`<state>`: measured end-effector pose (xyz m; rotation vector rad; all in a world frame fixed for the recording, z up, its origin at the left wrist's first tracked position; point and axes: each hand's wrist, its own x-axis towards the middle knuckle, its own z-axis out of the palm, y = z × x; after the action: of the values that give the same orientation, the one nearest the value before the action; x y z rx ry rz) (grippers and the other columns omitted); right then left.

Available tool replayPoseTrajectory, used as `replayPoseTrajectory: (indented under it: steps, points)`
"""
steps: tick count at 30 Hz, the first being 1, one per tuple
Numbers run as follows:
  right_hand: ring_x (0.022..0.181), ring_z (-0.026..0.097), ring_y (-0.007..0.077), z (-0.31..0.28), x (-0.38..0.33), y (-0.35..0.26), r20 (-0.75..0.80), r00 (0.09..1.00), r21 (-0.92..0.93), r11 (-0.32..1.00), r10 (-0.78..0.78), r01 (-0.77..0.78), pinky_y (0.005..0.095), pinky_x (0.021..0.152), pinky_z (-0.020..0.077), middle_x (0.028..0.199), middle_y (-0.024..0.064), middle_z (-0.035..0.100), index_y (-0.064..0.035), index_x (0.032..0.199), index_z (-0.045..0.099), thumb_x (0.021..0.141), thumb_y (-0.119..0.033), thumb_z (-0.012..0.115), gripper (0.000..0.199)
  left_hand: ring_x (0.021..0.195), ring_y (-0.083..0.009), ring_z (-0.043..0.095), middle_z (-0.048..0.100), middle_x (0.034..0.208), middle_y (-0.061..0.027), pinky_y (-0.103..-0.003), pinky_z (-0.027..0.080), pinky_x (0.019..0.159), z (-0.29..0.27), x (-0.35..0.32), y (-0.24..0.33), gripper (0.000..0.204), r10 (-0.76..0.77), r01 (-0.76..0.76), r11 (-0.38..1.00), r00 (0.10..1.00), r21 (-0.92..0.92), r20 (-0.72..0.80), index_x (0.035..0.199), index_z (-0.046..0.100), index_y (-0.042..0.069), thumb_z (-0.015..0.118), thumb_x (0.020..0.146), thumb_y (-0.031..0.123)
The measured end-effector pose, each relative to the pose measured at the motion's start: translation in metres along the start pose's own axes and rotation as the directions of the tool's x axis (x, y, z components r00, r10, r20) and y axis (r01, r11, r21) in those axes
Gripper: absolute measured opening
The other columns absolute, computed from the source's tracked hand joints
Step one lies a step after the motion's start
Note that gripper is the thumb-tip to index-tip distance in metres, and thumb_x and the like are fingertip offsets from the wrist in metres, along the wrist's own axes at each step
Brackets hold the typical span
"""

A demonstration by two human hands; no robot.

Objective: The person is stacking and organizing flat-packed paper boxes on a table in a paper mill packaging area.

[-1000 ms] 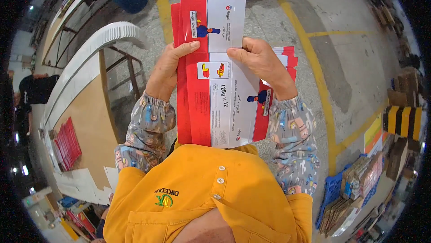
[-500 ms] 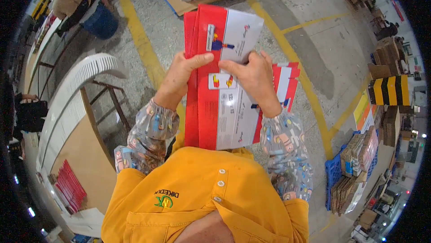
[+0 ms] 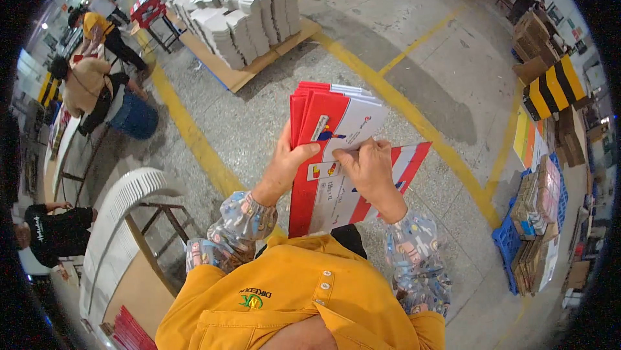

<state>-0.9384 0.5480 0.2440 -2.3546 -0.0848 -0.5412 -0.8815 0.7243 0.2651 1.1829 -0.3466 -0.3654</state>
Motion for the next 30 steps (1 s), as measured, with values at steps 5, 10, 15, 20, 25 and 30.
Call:
replayPoseTrajectory:
  steps: [5,10,15,20,25,30]
  points:
    - [0.087,0.060,0.0286,-0.001,0.015,0.033,0.046,0.997,-0.025,0.998,0.065,-0.064,0.0404,0.084,0.0328,0.093,0.0137,0.066,0.0003,0.100,0.058,0.081,-0.035,0.065,0.040,0.105,-0.0153,0.051,0.054,0.116,-0.0096,-0.029,0.042,0.092,0.006,0.032,-0.024,0.050,0.094,-0.098,0.990,0.995,0.101,0.037,0.127,0.039,0.001,0.057,0.082,0.012]
    - [0.090,0.063,0.0303,0.014,0.022,0.071,0.076,0.971,0.139,0.962,0.226,-0.235,0.0443,0.084,0.0378,0.095,0.0160,0.067,0.0002,0.105,0.057,0.081,-0.035,0.066,0.043,0.103,-0.0168,0.052,0.055,0.112,-0.0094,-0.033,0.043,0.090,0.013,0.067,-0.037,0.047,-0.183,0.183,0.983,0.983,0.020,-0.004,0.123,0.043,0.002,0.057,0.080,0.015]
    - [0.094,0.065,0.0340,0.086,0.018,0.165,0.269,0.902,0.256,0.878,0.338,-0.405,0.0425,0.080,0.0496,0.097,0.0186,0.068,-0.0023,0.105,0.059,0.080,-0.039,0.067,0.045,0.089,-0.0202,0.062,0.062,0.102,-0.0106,-0.035,0.053,0.077,-0.022,0.097,-0.112,0.047,-0.453,0.454,0.888,0.891,-0.075,0.031,0.119,0.051,0.002,0.058,0.075,0.018]
    - [0.093,0.066,0.0317,0.096,0.022,0.197,0.438,0.837,0.355,0.793,0.327,-0.496,0.0404,0.081,0.0496,0.097,0.0168,0.068,-0.0012,0.108,0.060,0.076,-0.037,0.071,0.049,0.087,-0.0195,0.063,0.063,0.102,-0.0110,-0.033,0.053,0.078,-0.023,0.097,-0.145,0.045,-0.476,0.470,0.879,0.877,-0.086,-0.067,0.120,0.052,0.003,0.057,0.077,0.016]
    - [0.088,0.064,0.0176,0.083,0.041,0.207,0.432,0.827,0.238,0.839,0.360,-0.489,0.0319,0.077,0.0500,0.095,0.0107,0.068,0.0001,0.107,0.059,0.077,-0.026,0.071,0.041,0.093,-0.0196,0.060,0.059,0.105,-0.0111,-0.034,0.052,0.081,-0.022,0.112,-0.171,0.049,-0.482,0.478,0.876,0.873,-0.065,-0.076,0.123,0.046,0.004,0.060,0.078,0.017]
    - [0.094,0.065,0.0306,0.072,0.067,0.233,0.419,0.830,0.291,0.812,0.367,-0.506,0.0382,0.081,0.0498,0.101,0.0178,0.067,-0.0001,0.111,0.054,0.069,-0.034,0.076,0.058,0.102,-0.0216,0.055,0.056,0.108,-0.0128,-0.037,0.048,0.089,-0.013,0.146,-0.183,0.051,-0.546,0.527,0.831,0.834,-0.176,-0.078,0.122,0.044,0.004,0.063,0.076,0.015]
